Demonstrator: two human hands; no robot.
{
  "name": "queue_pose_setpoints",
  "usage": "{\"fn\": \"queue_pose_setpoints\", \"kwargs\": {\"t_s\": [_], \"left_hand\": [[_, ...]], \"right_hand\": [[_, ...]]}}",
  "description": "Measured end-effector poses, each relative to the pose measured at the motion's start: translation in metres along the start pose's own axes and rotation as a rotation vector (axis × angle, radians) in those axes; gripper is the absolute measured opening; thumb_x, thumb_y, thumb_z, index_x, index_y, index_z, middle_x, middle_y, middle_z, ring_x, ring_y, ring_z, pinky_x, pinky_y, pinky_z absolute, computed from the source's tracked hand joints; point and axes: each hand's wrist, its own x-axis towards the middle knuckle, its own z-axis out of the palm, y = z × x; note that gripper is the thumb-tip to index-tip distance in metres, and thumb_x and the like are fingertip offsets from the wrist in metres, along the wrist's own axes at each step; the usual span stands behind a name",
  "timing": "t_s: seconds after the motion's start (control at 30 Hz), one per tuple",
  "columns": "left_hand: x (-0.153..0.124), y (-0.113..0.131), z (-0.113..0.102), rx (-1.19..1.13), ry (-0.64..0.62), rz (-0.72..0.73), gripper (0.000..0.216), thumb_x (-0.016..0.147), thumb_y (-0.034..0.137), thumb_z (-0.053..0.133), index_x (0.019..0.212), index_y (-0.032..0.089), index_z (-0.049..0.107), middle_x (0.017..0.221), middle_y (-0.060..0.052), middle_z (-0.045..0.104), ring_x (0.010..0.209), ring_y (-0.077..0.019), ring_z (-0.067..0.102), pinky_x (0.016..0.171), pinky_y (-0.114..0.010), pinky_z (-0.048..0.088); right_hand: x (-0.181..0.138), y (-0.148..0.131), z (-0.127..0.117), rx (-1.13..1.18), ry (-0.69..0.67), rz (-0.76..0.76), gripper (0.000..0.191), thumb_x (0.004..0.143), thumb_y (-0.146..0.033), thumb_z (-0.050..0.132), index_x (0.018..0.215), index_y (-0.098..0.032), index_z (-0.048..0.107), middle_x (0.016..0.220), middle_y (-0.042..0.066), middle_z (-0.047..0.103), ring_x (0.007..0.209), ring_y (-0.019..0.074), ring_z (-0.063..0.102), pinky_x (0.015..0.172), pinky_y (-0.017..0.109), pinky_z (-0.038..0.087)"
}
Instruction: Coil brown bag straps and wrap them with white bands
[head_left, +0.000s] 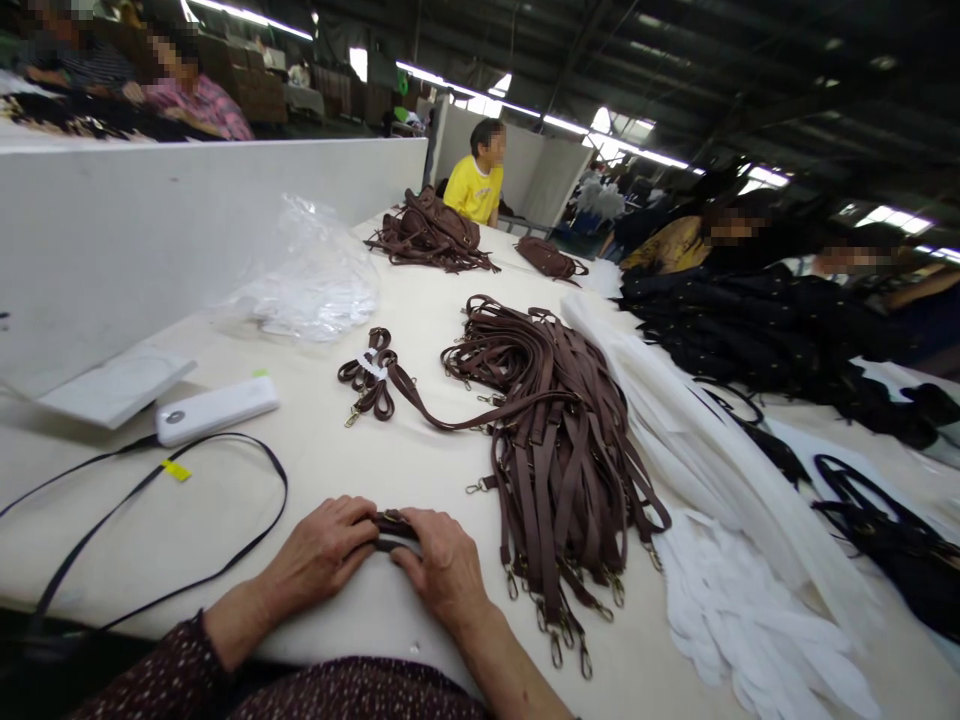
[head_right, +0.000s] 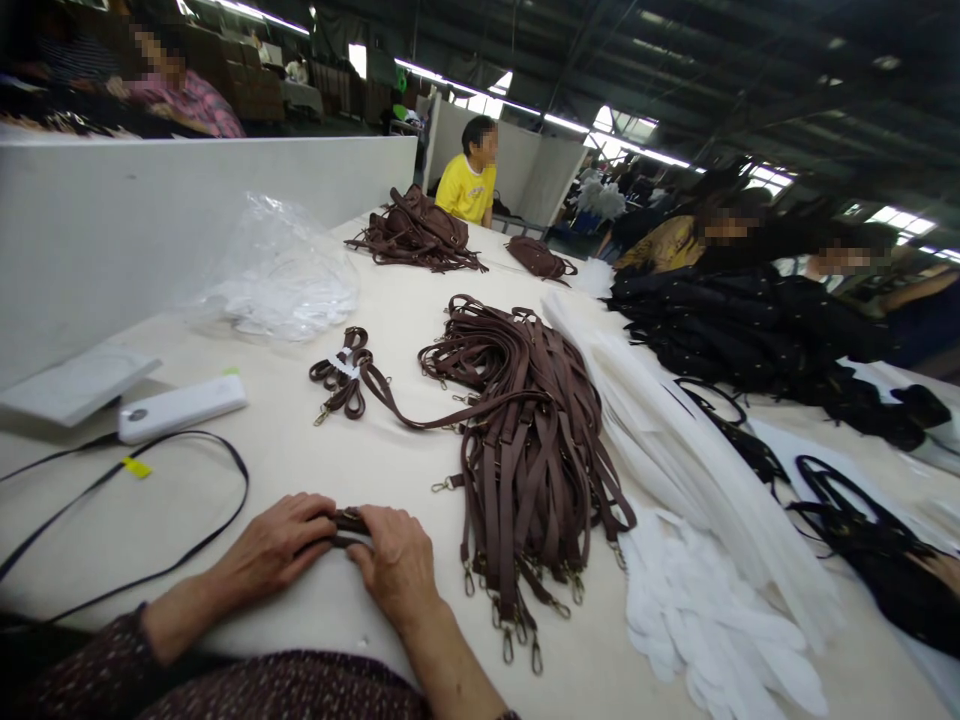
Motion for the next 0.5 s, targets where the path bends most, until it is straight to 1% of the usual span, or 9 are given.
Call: {"fn": "queue_pose_setpoints", "kwargs": {"t_s": [0.07,0.13,0.2,0.23,0.27,0.33,0.37,0.43,0.5], "left_hand": [[-0.003,-0.001,0.003,-0.038,0.055,-0.021,0.020,0.099,0.024,0.045,0.117,0.024,0.053,0.121,-0.005,0.057,0.109,-0.0213,0.051,0.095,-0.043,0.043],[-0.003,-0.006,0.000,-0.049,0.092,-0.057,0.043,0.096,0.022,0.050,0.137,0.025,0.039,0.135,-0.006,0.051,0.123,-0.0219,0.046,0.105,-0.044,0.039],[-0.001,-0.011,-0.007,-0.030,0.077,-0.106,0.060,0.094,0.024,0.055,0.147,0.026,0.027,0.144,-0.007,0.046,0.130,-0.0232,0.042,0.110,-0.046,0.036],[0.001,-0.013,-0.011,-0.021,0.044,-0.124,0.058,0.094,0.025,0.056,0.146,0.027,0.030,0.142,-0.006,0.047,0.128,-0.0237,0.043,0.109,-0.047,0.037],[0.003,-0.015,-0.014,-0.018,0.005,-0.134,0.050,0.095,0.026,0.055,0.141,0.028,0.037,0.136,-0.005,0.052,0.123,-0.0235,0.047,0.105,-0.046,0.040],[0.007,-0.018,-0.016,-0.021,-0.058,-0.134,0.029,0.096,0.027,0.051,0.125,0.027,0.052,0.118,-0.003,0.059,0.109,-0.0222,0.052,0.097,-0.043,0.043],[0.008,-0.017,-0.015,-0.017,-0.071,-0.132,0.023,0.097,0.028,0.049,0.119,0.026,0.056,0.112,-0.003,0.060,0.105,-0.0218,0.053,0.094,-0.042,0.044],[0.008,-0.014,-0.011,-0.001,-0.048,-0.141,0.019,0.099,0.028,0.046,0.113,0.025,0.059,0.105,-0.003,0.061,0.100,-0.0216,0.054,0.090,-0.041,0.044],[0.003,-0.007,-0.006,0.025,0.020,-0.140,0.020,0.099,0.032,0.048,0.112,0.026,0.061,0.102,-0.003,0.062,0.096,-0.0213,0.055,0.086,-0.039,0.044]], "right_hand": [[0.004,0.006,0.003,-0.070,0.001,-0.075,0.044,0.090,-0.026,0.063,0.133,-0.026,0.050,0.116,0.005,0.069,0.102,0.0225,0.060,0.086,0.035,0.046],[0.008,0.010,0.003,-0.154,-0.009,-0.121,0.039,0.095,-0.026,0.056,0.133,-0.027,0.051,0.107,0.004,0.070,0.096,0.0211,0.060,0.080,0.033,0.044],[0.012,0.011,0.002,-0.217,-0.015,-0.137,0.033,0.098,-0.026,0.050,0.131,-0.028,0.052,0.098,0.003,0.070,0.089,0.0199,0.058,0.075,0.032,0.042],[0.013,0.010,0.002,-0.239,-0.019,-0.143,0.032,0.099,-0.026,0.048,0.130,-0.029,0.053,0.096,0.003,0.069,0.087,0.0198,0.057,0.073,0.032,0.041],[0.014,0.009,0.001,-0.256,-0.023,-0.150,0.030,0.099,-0.026,0.046,0.129,-0.029,0.053,0.095,0.002,0.069,0.086,0.0199,0.056,0.072,0.033,0.040],[0.017,0.008,0.000,-0.271,-0.021,-0.158,0.027,0.099,-0.026,0.045,0.125,-0.029,0.055,0.094,0.003,0.068,0.086,0.0204,0.055,0.072,0.033,0.039],[0.018,0.009,0.000,-0.270,-0.011,-0.155,0.026,0.099,-0.027,0.046,0.122,-0.028,0.055,0.096,0.003,0.067,0.087,0.0206,0.055,0.072,0.034,0.039],[0.018,0.011,0.000,-0.252,0.022,-0.145,0.024,0.098,-0.025,0.046,0.120,-0.027,0.056,0.101,0.003,0.068,0.091,0.0206,0.055,0.075,0.034,0.040],[0.015,0.014,0.000,-0.227,0.053,-0.161,0.026,0.099,-0.023,0.045,0.121,-0.028,0.056,0.104,0.001,0.068,0.093,0.0195,0.056,0.078,0.034,0.041]]}}
